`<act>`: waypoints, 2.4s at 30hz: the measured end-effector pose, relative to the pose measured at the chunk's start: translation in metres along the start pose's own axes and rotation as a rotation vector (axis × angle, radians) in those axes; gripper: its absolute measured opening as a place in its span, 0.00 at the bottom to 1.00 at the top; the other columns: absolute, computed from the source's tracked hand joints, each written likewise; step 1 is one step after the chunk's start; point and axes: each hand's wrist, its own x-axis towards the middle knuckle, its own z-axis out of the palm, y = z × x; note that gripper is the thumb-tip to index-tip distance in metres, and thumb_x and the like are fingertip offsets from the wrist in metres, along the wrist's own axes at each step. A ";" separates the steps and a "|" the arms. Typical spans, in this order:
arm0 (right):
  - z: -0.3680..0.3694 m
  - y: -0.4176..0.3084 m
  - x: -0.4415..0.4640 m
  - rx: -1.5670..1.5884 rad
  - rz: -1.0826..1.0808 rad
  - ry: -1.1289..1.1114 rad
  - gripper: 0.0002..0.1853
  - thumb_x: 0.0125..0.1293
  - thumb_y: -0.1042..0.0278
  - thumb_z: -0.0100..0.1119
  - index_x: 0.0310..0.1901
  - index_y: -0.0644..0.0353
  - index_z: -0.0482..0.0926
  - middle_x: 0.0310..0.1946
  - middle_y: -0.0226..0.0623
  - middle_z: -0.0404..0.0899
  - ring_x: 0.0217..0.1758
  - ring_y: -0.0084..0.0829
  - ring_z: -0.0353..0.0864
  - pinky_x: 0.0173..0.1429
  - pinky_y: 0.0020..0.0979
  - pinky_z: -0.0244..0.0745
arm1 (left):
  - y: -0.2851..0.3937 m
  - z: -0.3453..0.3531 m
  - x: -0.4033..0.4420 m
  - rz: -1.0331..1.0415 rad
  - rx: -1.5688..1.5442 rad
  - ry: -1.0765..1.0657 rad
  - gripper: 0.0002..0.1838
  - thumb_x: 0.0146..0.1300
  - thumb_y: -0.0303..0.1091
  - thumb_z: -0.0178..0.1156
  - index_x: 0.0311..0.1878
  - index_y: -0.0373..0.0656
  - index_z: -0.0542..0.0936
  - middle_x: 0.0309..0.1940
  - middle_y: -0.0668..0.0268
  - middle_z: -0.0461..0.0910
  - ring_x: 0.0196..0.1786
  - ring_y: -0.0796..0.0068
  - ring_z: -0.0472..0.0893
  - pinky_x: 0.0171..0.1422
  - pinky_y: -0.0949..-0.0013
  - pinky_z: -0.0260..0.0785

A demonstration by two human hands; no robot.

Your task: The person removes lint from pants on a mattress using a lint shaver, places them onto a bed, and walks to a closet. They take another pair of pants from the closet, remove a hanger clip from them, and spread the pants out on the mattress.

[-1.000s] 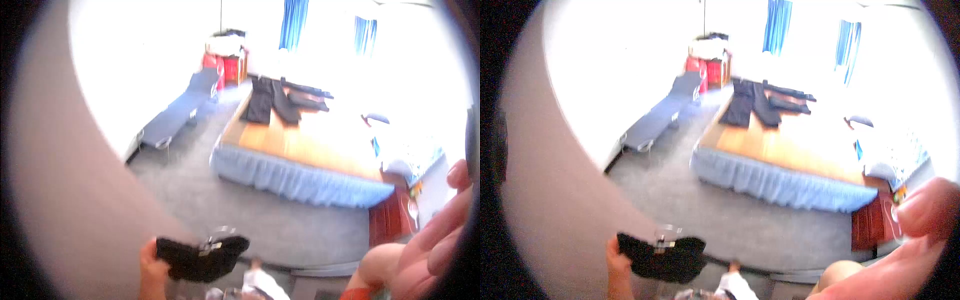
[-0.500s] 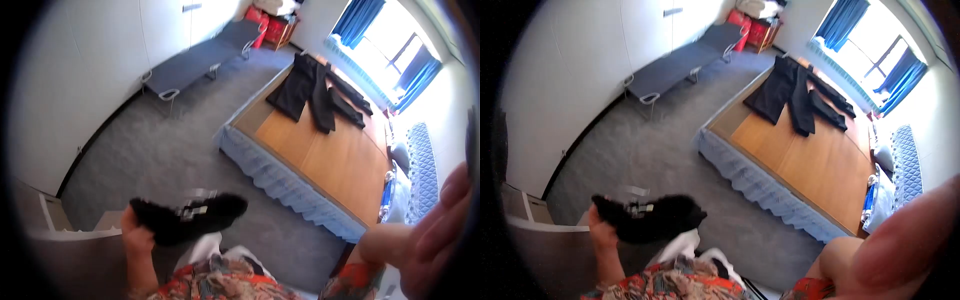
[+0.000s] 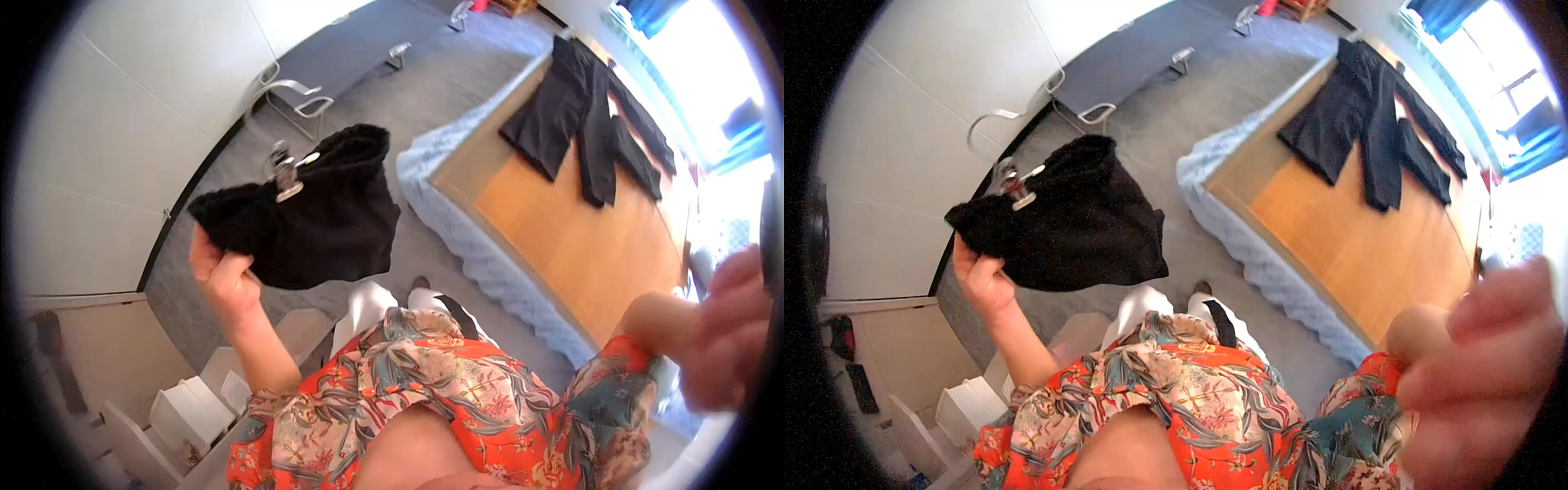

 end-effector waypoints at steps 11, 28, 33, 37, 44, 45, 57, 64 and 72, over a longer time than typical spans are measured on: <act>-0.015 0.131 0.003 0.172 0.512 -0.673 0.08 0.61 0.80 0.52 0.40 0.66 0.79 0.24 0.29 0.78 0.28 0.15 0.75 0.32 0.18 0.71 | 0.043 0.047 -0.040 -0.027 -0.026 0.026 0.27 0.36 0.17 0.44 0.47 0.28 0.72 0.41 0.55 0.77 0.46 0.64 0.78 0.56 0.65 0.67; -0.139 0.160 -0.092 0.371 0.871 -0.635 0.07 0.62 0.78 0.53 0.40 0.66 0.79 0.25 0.29 0.78 0.27 0.15 0.74 0.32 0.18 0.70 | 0.074 0.102 -0.159 -0.112 0.015 -0.129 0.25 0.36 0.15 0.47 0.44 0.31 0.73 0.38 0.59 0.78 0.42 0.68 0.79 0.52 0.69 0.70; -0.118 0.157 -0.076 0.347 0.719 -0.705 0.09 0.60 0.76 0.57 0.41 0.65 0.79 0.29 0.29 0.79 0.31 0.16 0.75 0.36 0.19 0.70 | 0.071 0.109 -0.140 -0.122 -0.085 -0.136 0.22 0.41 0.13 0.56 0.45 0.32 0.73 0.37 0.61 0.78 0.42 0.70 0.79 0.50 0.68 0.72; -0.083 0.141 -0.043 0.329 0.266 -0.801 0.18 0.51 0.74 0.66 0.45 0.63 0.78 0.38 0.34 0.79 0.41 0.28 0.77 0.44 0.27 0.71 | 0.059 0.129 -0.135 -0.132 -0.145 -0.164 0.20 0.42 0.16 0.58 0.43 0.33 0.73 0.34 0.64 0.77 0.36 0.74 0.78 0.44 0.73 0.71; -0.039 0.108 -0.014 0.537 -0.140 -0.864 0.18 0.45 0.70 0.71 0.40 0.62 0.79 0.38 0.37 0.78 0.40 0.35 0.76 0.43 0.32 0.70 | 0.040 0.166 -0.109 -0.202 -0.126 -0.425 0.16 0.45 0.17 0.55 0.42 0.33 0.73 0.33 0.66 0.76 0.34 0.82 0.75 0.40 0.80 0.67; -0.041 0.112 -0.016 0.520 -0.114 -0.860 0.18 0.45 0.69 0.71 0.40 0.62 0.79 0.37 0.37 0.78 0.39 0.35 0.76 0.42 0.32 0.70 | 0.036 0.170 -0.106 -0.211 -0.115 -0.464 0.16 0.45 0.17 0.55 0.42 0.33 0.73 0.33 0.67 0.76 0.34 0.82 0.75 0.40 0.80 0.67; -0.050 0.084 -0.036 0.237 0.073 -0.540 0.16 0.47 0.65 0.70 0.39 0.58 0.79 0.33 0.33 0.77 0.35 0.34 0.76 0.39 0.32 0.70 | 0.045 0.201 -0.040 -0.379 -0.086 -0.894 0.19 0.45 0.14 0.48 0.45 0.30 0.73 0.35 0.65 0.76 0.37 0.81 0.76 0.42 0.79 0.68; -0.003 0.095 -0.022 0.318 0.057 -0.455 0.12 0.51 0.64 0.66 0.34 0.60 0.78 0.32 0.34 0.78 0.34 0.36 0.76 0.38 0.33 0.71 | 0.036 0.192 -0.003 -0.331 -0.063 -0.807 0.19 0.43 0.17 0.53 0.44 0.31 0.73 0.35 0.66 0.77 0.36 0.81 0.76 0.42 0.79 0.69; -0.008 0.093 -0.003 0.362 -0.050 -0.549 0.15 0.47 0.67 0.70 0.37 0.61 0.78 0.33 0.36 0.78 0.32 0.34 0.76 0.35 0.31 0.72 | 0.049 0.184 -0.026 -0.332 -0.042 -0.682 0.20 0.42 0.20 0.58 0.43 0.32 0.73 0.34 0.67 0.76 0.35 0.81 0.76 0.41 0.79 0.68</act>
